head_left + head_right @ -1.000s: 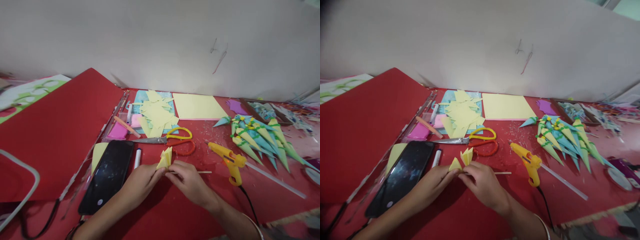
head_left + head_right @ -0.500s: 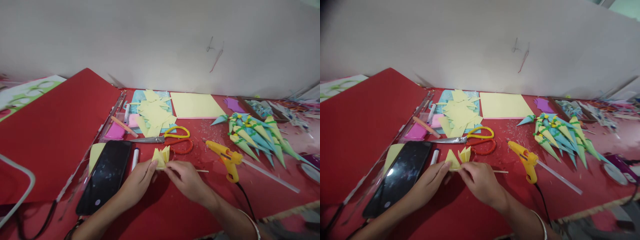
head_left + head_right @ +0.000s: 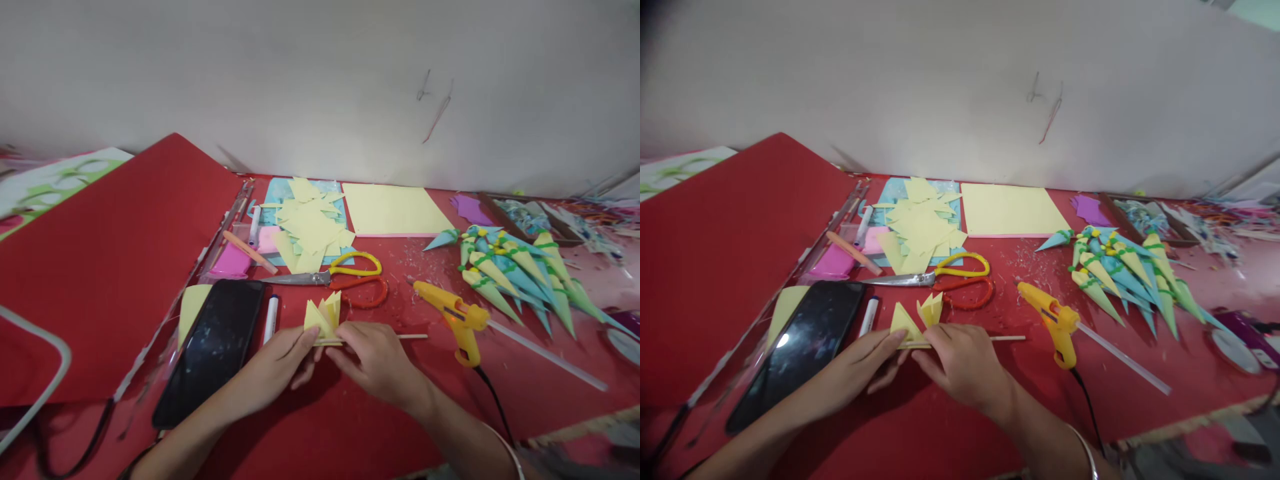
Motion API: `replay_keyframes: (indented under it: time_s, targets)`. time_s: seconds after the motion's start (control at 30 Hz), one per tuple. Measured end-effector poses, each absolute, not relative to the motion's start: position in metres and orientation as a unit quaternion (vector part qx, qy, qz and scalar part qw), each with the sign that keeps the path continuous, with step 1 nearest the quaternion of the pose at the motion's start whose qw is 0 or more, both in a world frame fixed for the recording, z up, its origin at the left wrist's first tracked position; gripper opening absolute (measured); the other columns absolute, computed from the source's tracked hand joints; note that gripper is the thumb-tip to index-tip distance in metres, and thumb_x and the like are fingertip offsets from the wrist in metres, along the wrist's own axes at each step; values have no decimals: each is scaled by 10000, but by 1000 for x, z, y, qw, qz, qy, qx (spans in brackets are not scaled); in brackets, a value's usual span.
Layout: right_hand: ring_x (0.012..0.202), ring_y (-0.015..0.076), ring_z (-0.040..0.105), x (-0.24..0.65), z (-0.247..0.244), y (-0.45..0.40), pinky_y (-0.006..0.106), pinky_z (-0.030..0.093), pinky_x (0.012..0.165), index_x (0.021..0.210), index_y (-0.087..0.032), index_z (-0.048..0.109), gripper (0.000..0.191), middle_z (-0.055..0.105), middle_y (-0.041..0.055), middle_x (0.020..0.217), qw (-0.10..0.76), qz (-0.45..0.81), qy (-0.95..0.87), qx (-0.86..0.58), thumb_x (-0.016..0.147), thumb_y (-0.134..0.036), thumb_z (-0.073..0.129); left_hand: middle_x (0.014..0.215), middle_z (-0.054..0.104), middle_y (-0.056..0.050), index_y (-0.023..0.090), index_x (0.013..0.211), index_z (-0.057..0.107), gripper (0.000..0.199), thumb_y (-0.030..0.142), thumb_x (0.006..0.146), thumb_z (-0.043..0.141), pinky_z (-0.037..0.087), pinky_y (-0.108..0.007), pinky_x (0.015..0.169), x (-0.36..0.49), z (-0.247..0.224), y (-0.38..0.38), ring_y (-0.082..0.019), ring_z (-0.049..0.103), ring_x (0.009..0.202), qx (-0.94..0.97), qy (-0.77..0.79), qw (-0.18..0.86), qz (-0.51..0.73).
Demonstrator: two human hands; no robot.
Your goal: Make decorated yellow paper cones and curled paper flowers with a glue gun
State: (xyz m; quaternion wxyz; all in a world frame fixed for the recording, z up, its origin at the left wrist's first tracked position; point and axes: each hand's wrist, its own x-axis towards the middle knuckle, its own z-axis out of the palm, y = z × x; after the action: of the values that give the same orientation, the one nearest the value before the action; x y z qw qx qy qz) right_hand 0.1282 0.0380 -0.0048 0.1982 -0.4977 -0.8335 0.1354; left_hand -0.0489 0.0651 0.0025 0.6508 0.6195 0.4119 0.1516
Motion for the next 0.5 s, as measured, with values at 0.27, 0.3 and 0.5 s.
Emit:
replay_keyframes:
  time_s: [0.27, 0.3, 0.5]
  targets:
    - [574, 104, 522, 131, -4, 39, 218, 285, 542, 719, -181, 550, 339, 598, -6, 641, 209, 190, -826, -487, 928, -354, 346, 448, 386, 69, 172, 656, 456, 397, 416, 890, 247, 317, -208, 472, -49, 11, 66, -90, 360, 432, 633, 410, 640, 145]
    - [588, 100, 522, 131, -3, 39, 210, 291, 548, 724, -182, 552, 328, 596, -8, 652, 209, 220, -821, -484, 926, -350, 356, 441, 388, 66, 171, 644, 461, 410, 414, 891, 241, 321, -209, 473, -49, 11, 66, -92, 366, 430, 639, 412, 634, 141]
    - [563, 80, 465, 133, 4, 39, 183, 291, 527, 655, -170, 539, 324, 530, -35, 595, 219, 338, -782, -476, 907, -328, 411, 500, 460, 29, 167, 560, 452, 438, 377, 891, 256, 341, -210, 528, -49, 13, 66, -107, 445, 495, 719, 409, 545, 136]
